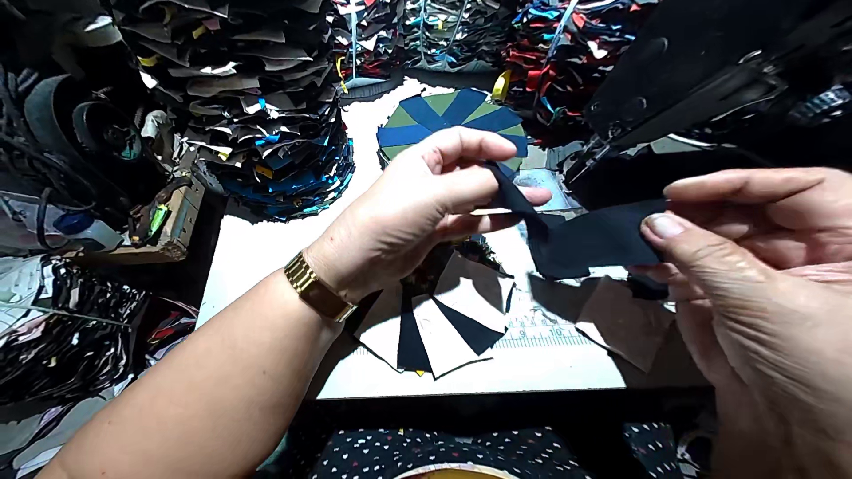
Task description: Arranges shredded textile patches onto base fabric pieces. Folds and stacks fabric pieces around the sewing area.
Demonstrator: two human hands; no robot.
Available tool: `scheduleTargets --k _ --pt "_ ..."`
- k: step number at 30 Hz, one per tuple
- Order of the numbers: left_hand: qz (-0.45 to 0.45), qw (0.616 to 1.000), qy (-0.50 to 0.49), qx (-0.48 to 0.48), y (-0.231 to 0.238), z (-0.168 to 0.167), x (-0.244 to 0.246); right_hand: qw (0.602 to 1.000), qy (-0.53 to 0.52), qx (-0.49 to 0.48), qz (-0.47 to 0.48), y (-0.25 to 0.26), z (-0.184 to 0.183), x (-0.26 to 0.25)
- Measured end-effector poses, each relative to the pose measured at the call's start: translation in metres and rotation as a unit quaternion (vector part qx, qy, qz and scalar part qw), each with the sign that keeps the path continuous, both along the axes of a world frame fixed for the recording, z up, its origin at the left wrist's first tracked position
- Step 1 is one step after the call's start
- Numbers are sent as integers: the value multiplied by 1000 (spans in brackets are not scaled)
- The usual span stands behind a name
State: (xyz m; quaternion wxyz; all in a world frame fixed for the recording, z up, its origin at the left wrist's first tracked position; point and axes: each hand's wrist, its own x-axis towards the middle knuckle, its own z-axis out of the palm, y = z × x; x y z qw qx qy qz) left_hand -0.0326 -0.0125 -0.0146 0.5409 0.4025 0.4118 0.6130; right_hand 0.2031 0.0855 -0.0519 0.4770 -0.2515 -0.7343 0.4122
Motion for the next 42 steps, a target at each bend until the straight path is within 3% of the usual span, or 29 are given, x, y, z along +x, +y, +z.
scheduleTargets --k 3,6,11,16,21,26,33,38,42 --pt "67 996 -39 -34 3 1 -4 999 -35 34 -2 3 1 5" --pt "63 996 -34 -49 6 0 -7 997 -49 62 25 -5 7 -4" --pt "-69 988 135 2 -1 -2 0 993 -9 87 77 -23 17 -24" --pt "-163 968 184 42 3 -6 -15 995 17 80 57 -25 9 -32" --pt "-161 949 271 22 8 -8 -30 998 -33 56 3 -33 -8 -36" --pt "-127 889 440 -7 6 -7 -24 993 -100 61 -5 -32 -18 -40" --pt "-114 807 579 -36 5 -8 -13 947 -227 226 -9 -28 -27 -43" --pt "-46 808 587 24 5 -8 -27 939 -202 277 -21 -22 -16 -35" --pt "-60 798 599 31 4 -7 -29 936 -193 293 42 -28 -16 -35"
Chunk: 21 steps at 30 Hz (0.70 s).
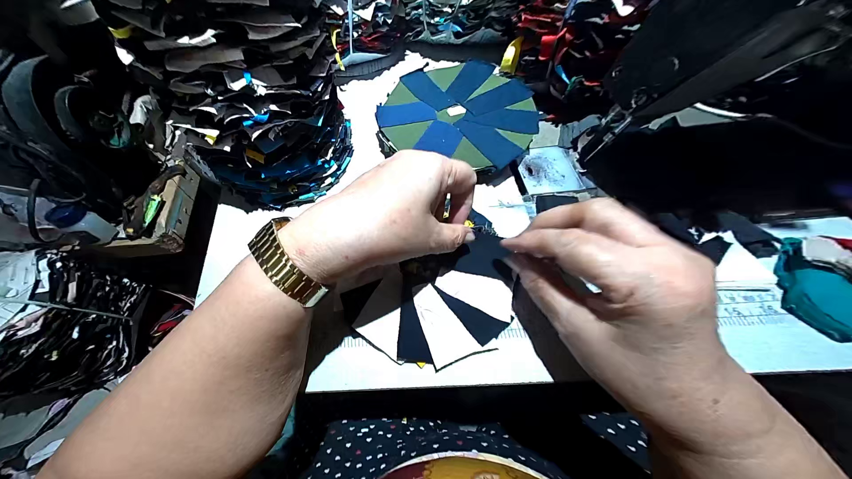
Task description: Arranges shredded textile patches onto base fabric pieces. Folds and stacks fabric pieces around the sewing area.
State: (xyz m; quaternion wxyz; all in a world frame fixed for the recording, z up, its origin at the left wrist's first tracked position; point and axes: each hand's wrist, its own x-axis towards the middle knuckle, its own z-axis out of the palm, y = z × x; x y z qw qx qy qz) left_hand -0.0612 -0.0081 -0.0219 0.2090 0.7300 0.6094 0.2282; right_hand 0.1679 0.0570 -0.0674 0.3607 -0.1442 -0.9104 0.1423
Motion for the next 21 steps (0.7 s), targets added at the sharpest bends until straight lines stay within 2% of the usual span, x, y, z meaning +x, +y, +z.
scheduleTargets --k 5,10,14,18,21 --pt "-16 995 89 -45 -1 -2 5 995 -93 48 7 -6 -9 -4" --pt "-25 995 79 -51 -1 -3 4 990 -132 45 -21 -24 -5 -1" --pt "-37 999 18 3 1 -7 -1 995 -89 -52 5 -8 11 30" --pt "-10 996 -87 33 3 -5 1 991 -102 -63 -63 12 17 78" --pt "2 988 -149 41 5 -4 3 986 -133 -67 -74 10 10 95"
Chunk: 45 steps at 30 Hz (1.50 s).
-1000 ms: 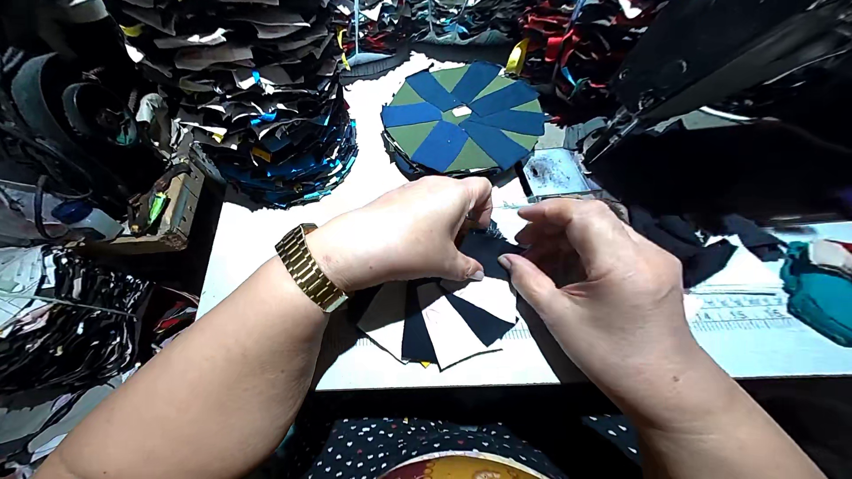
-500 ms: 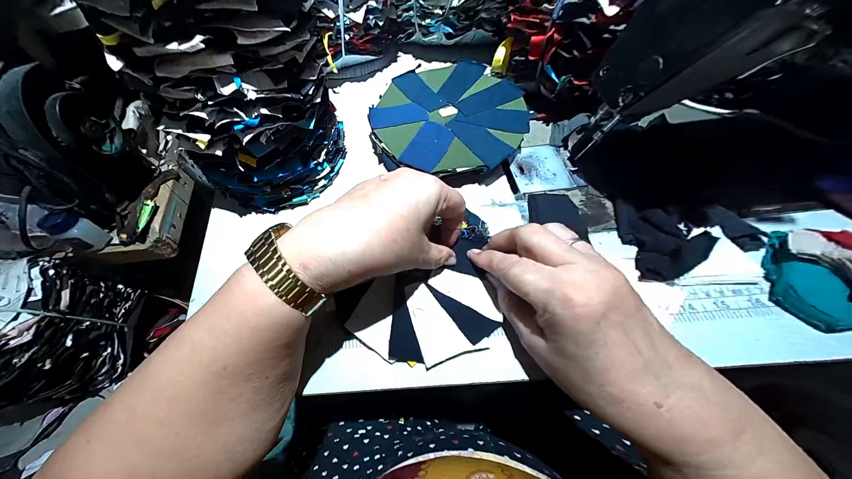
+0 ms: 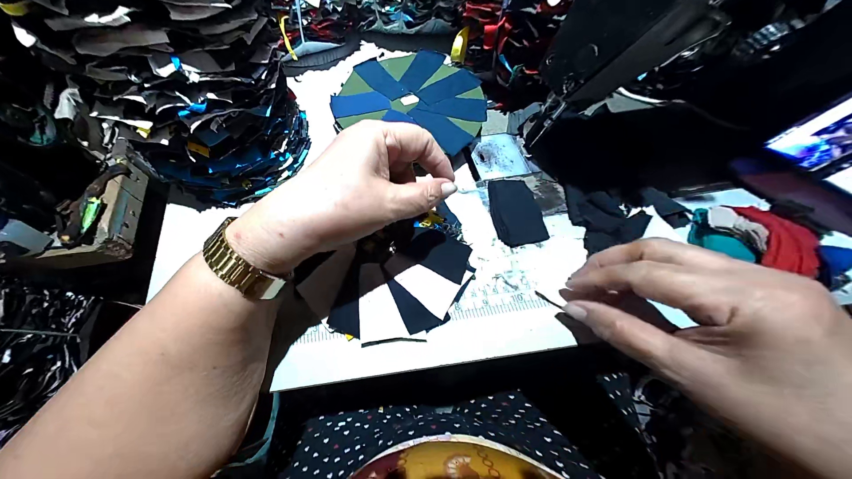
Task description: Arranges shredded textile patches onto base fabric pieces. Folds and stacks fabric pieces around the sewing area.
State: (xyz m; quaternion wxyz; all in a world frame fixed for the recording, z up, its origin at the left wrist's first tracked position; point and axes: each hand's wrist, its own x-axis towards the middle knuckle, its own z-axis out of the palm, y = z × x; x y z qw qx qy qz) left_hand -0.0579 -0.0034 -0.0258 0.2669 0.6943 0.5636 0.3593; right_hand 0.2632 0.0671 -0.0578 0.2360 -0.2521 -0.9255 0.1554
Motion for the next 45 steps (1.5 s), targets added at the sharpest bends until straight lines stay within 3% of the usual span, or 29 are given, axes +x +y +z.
scheduleTargets --k 3,11,28,36,40,45 --pt "9 999 -38 -3 0 -1 2 1000 -9 13 -21 -7 -6 -1" --pt "-2 1000 -24 8 0 -2 4 1000 10 12 -24 -6 -9 -2" --pt "-29 999 -41 -4 -4 0 14 974 100 -149 -140 7 -9 -2" --pt "-54 994 -95 -9 -8 6 21 974 205 -85 -51 14 11 -38" --pt "-89 986 -140 -35 -11 8 28 974 214 -69 12 -13 22 -79" --pt "-58 975 -214 -30 -6 2 22 976 192 -62 85 -13 25 -93"
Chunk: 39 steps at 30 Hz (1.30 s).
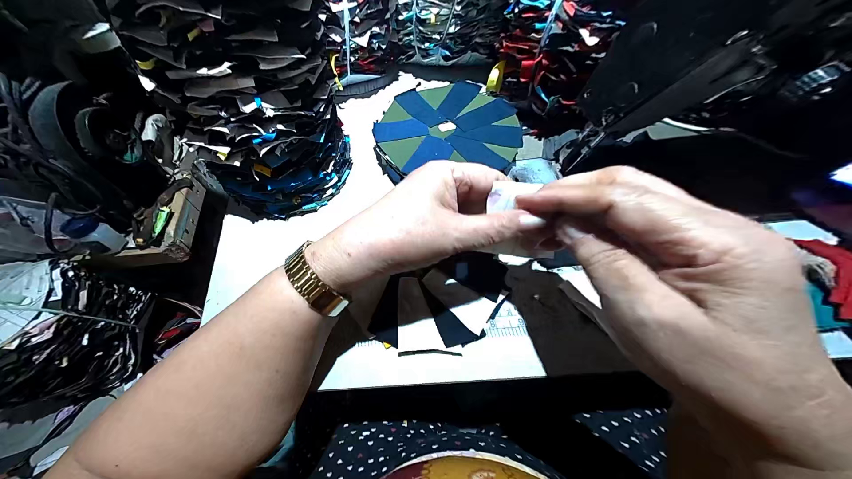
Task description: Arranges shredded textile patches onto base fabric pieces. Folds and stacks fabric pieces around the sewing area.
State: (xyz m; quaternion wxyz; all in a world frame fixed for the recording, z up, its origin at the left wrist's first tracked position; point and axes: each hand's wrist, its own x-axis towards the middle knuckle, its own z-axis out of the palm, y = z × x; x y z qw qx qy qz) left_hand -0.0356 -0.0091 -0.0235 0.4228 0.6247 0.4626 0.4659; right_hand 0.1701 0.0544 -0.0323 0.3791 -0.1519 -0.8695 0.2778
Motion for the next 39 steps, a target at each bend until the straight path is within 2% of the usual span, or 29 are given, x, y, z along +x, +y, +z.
scheduleTargets --k 3,5,7,10,14,20,25,28,33,36,39 --pt "39 998 -52 -9 0 3 -4 995 43 -84 -16 13 -5 5" --pt "37 997 -69 -5 -2 6 -6 983 48 -177 -25 15 -9 5" --pt "28 998 -51 10 -2 6 -6 958 65 -280 -1 10 -11 2" --pt "8 1000 -10 16 1 4 -9 944 109 -311 -15 3 -11 -4" --pt "18 997 79 -13 3 4 -18 960 98 -257 -58 5 -20 -6" --pt "46 972 222 -62 1 5 -15 981 21 -160 -105 8 -36 -14" --pt "74 945 312 -65 1 2 -11 992 -48 -35 -109 13 -44 -19" --pt "85 914 388 -82 1 5 -8 989 -64 54 -119 12 -46 -20" --pt "87 917 387 -39 -1 6 -15 989 -47 129 -56 12 -40 -16" --pt "57 908 413 -32 -2 4 -15 984 -95 149 5 13 -43 -16" --pt "27 889 455 -50 -4 6 -13 976 -142 167 6 5 -38 -12"
